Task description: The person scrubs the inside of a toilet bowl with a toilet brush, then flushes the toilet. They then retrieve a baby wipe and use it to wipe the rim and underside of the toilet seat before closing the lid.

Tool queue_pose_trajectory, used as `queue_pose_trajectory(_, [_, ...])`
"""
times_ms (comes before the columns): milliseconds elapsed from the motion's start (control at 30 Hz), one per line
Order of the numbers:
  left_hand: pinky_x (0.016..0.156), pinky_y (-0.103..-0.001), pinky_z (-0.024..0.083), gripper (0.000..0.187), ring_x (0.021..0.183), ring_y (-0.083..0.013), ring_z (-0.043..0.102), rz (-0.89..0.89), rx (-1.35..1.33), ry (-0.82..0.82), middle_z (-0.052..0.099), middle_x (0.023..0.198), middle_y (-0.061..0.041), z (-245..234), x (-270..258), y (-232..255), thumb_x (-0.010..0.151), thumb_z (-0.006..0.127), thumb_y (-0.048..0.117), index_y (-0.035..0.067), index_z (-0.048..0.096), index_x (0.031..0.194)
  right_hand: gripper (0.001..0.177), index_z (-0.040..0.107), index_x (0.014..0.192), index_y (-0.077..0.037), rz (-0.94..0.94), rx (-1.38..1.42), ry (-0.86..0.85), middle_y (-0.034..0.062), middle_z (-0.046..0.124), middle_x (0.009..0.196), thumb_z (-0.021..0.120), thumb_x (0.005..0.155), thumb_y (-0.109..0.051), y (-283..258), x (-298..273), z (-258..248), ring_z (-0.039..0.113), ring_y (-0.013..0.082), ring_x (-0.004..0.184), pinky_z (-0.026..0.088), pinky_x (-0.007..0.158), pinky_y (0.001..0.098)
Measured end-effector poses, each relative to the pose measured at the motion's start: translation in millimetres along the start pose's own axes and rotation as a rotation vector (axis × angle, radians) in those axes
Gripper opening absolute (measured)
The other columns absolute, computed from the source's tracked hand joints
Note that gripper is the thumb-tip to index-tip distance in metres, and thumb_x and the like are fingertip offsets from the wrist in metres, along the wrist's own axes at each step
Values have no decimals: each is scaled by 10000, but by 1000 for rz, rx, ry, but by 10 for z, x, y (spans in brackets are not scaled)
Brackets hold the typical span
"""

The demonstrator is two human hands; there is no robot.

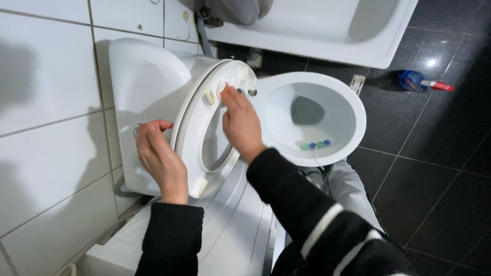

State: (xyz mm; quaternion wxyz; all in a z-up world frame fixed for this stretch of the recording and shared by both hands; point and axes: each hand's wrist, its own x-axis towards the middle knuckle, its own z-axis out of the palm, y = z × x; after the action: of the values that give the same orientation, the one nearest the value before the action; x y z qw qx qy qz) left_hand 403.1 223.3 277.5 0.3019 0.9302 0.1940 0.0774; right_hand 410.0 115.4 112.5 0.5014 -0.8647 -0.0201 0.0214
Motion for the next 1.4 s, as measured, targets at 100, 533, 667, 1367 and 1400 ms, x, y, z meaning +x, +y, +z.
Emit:
queue_pose_trajectory(100, [980,-400,416,462,981,-273,593,-9,-18,2,584,935,-78,2,21,22,1143,296,384,115,616,946,429,671,1318,-59,4,-67,17,114,636,1400,544,909,-27,89,80,44,605,275,1321,415,1206,376])
queue_pose_trajectory(533, [994,-411,416,454,1008,-291,599,-34,23,2,586,949,-81,-9,7,-19,1154,301,381,116,617,964,476,630,1368,-58,18,-93,-110,135,582,1458,557,900,-19,-89,37,-118,623,339,1282,459,1157,417])
queue_pose_trajectory(667, [1012,-386,408,447,1029,-236,587,-61,8,-5,583,971,-35,27,38,0,1143,293,392,132,614,972,495,569,1439,-2,-17,200,-83,178,458,1599,455,964,78,-227,-58,-186,469,349,1460,359,1247,429])
queue_pose_trajectory(1367, [999,-381,403,427,988,-244,588,-53,14,-17,576,923,-39,33,50,-72,1139,302,393,150,608,966,379,693,1261,-56,35,-199,-104,158,697,1283,552,910,-32,678,336,400,678,328,1203,440,1152,455])
queue_pose_trajectory(1400, [999,-381,403,427,988,-244,588,-52,15,-18,576,923,-39,51,71,-76,1139,302,393,150,608,966,379,693,1261,-56,36,-198,-103,158,697,1283,552,910,-32,903,343,550,678,328,1203,440,1152,455])
